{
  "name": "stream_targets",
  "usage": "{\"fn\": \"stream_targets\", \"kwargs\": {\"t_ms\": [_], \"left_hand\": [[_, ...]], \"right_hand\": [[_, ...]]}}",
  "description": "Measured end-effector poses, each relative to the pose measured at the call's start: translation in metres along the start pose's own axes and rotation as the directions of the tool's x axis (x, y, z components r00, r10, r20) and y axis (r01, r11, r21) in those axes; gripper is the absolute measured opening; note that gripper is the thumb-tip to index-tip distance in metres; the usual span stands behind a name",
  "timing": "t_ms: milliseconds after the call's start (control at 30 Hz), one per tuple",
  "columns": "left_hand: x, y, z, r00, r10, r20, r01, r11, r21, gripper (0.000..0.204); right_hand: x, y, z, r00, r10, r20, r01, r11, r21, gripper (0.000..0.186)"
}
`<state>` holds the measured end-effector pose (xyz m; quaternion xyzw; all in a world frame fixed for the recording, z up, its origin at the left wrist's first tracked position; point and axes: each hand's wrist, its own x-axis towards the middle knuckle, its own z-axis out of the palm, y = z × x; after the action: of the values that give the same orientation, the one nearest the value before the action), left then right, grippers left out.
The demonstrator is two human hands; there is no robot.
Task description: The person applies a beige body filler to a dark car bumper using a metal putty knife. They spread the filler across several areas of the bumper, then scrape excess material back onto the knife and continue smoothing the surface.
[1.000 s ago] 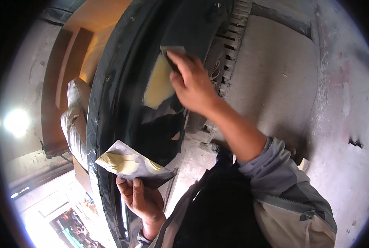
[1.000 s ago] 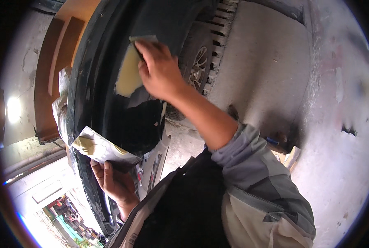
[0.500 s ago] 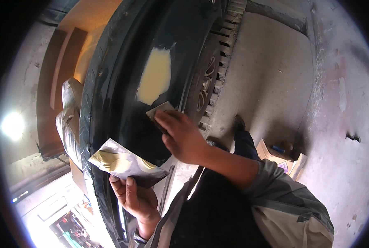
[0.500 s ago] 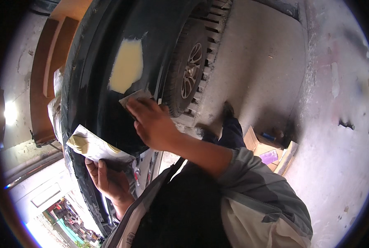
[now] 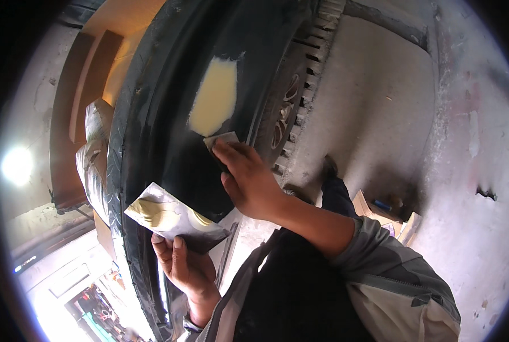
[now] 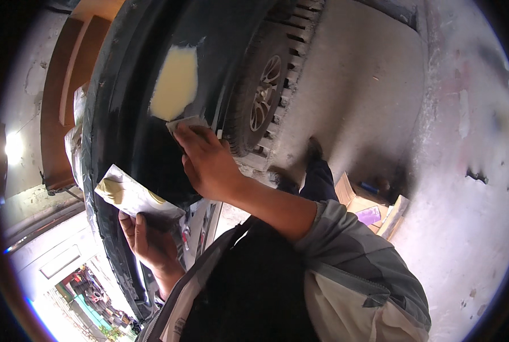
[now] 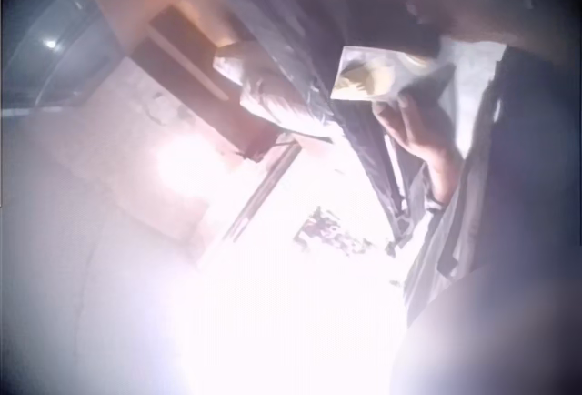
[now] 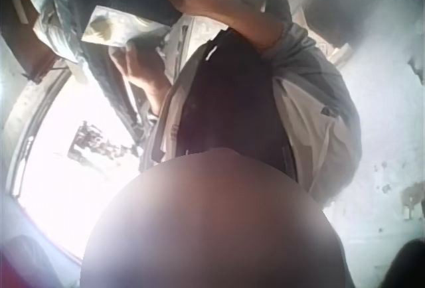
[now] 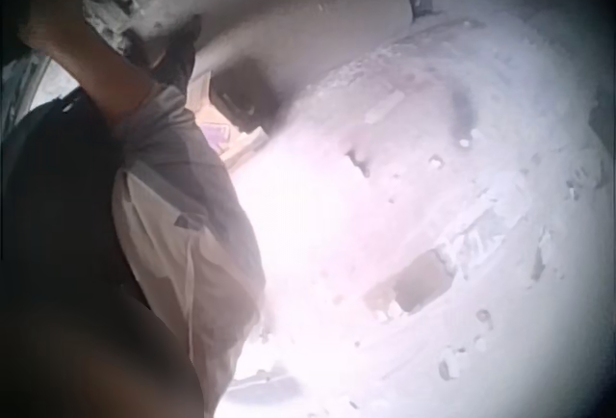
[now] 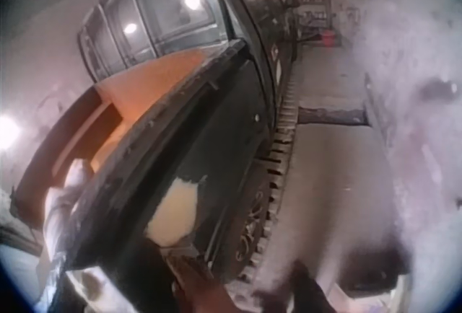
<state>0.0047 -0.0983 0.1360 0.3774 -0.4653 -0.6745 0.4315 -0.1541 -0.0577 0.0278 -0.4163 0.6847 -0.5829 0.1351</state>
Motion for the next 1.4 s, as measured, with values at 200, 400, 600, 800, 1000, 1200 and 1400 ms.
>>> {"fn": "stream_targets", "kwargs": {"t_ms": [200,400,600,800,1000,1200,1400], "left_hand": [[0.005,-0.011,-0.005,0.997,-0.032,0.071,0.031,0.999,0.02,0.041],[-0.001,-0.003,0.01,0.996,0.082,0.039,-0.082,0.997,0.004,0.041],[-0.011,-0.005,-0.004,0.992,0.128,0.0,-0.128,0.991,0.034,0.039],[-0.013,-0.005,-0.011,0.989,0.143,0.033,-0.145,0.988,0.054,0.039],[-0.012,-0.005,-0.012,0.992,0.126,-0.014,-0.124,0.988,0.091,0.041],[-0.01,-0.005,-0.013,0.989,0.142,0.035,-0.145,0.984,0.1,0.042],[-0.012,-0.003,-0.006,0.997,0.072,0.024,-0.073,0.996,0.046,0.032]], "right_hand": [[-0.014,-0.02,-0.057,0.975,-0.121,0.184,-0.026,0.765,0.643,0.054],[-0.036,0.02,-0.055,0.867,-0.353,0.352,0.289,0.931,0.222,0.051],[0.037,0.034,-0.043,0.849,-0.483,0.212,0.525,0.734,-0.431,0.048],[0.062,0.03,-0.04,0.798,-0.548,0.253,0.6,0.673,-0.433,0.048],[0.038,0.06,-0.027,0.841,-0.486,0.237,0.539,0.722,-0.433,0.047],[0.01,0.076,-0.027,0.917,-0.347,0.199,0.396,0.858,-0.328,0.044],[0.032,0.073,-0.032,0.977,-0.144,-0.159,0.15,0.989,0.021,0.051]]}}
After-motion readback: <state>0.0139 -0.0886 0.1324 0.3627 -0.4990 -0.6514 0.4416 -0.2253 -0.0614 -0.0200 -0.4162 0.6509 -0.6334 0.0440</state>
